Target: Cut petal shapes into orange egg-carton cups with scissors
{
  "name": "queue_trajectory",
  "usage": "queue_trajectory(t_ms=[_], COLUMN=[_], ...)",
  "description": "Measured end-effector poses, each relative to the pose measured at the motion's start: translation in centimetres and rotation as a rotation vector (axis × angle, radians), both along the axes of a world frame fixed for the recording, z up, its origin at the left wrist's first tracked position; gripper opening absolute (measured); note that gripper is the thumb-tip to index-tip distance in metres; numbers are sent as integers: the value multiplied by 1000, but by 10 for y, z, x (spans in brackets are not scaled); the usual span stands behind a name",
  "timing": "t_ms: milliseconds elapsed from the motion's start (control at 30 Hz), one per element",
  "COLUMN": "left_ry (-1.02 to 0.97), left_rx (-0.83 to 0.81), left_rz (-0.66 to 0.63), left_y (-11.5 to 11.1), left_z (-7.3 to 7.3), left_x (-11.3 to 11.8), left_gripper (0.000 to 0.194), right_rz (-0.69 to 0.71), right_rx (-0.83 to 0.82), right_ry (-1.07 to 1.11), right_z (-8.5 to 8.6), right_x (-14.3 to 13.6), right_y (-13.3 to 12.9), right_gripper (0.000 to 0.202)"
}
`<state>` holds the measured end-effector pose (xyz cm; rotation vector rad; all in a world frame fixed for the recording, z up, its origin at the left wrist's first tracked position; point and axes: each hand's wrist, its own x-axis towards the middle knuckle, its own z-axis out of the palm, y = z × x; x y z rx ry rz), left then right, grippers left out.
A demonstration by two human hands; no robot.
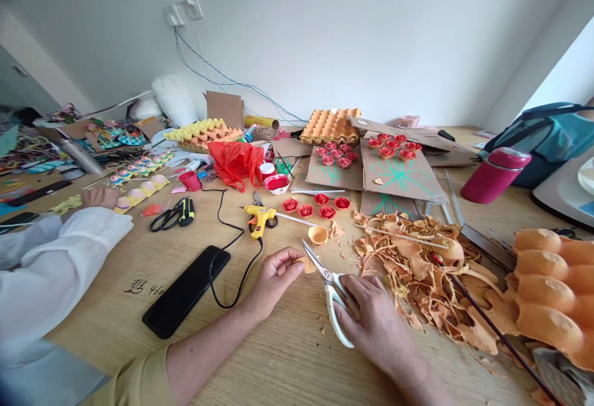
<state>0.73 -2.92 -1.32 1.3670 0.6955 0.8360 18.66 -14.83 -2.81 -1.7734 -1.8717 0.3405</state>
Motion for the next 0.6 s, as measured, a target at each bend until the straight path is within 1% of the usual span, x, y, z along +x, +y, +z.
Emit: queue_trajectory(t_ms=[133,233,333,400,467,500,567,600], left_ry=[20,34,60,90,119,139,118,82], left_rx=[54,80,147,177,160,145,171,188], left_rz=[-9,14,42,69,104,93,157,214], left_y=[2,2,4,7,15,20,33,40], left_z=[-2,-4,-2,4,13,17,26,30], left_x=[0,0,-2,-5,-11,-15,-26,-32], left_gripper=[21,21,19,16,16,19,23,21], right_rz=[13,20,24,20,12,8,-5,-13], right_rx=[34,68,97,114,132,137,139,136], right_ry=[-85,-115,-134,-131,-115,-105,-91,-86], right_z=[-4,-4,-4,-3,-3,-3,-3,-4], right_x=[2,3,3,3,4,4,4,4], right_y=[2,2,2,2,2,2,2,2], right_gripper=[18,18,18,17,18,18,19,20])
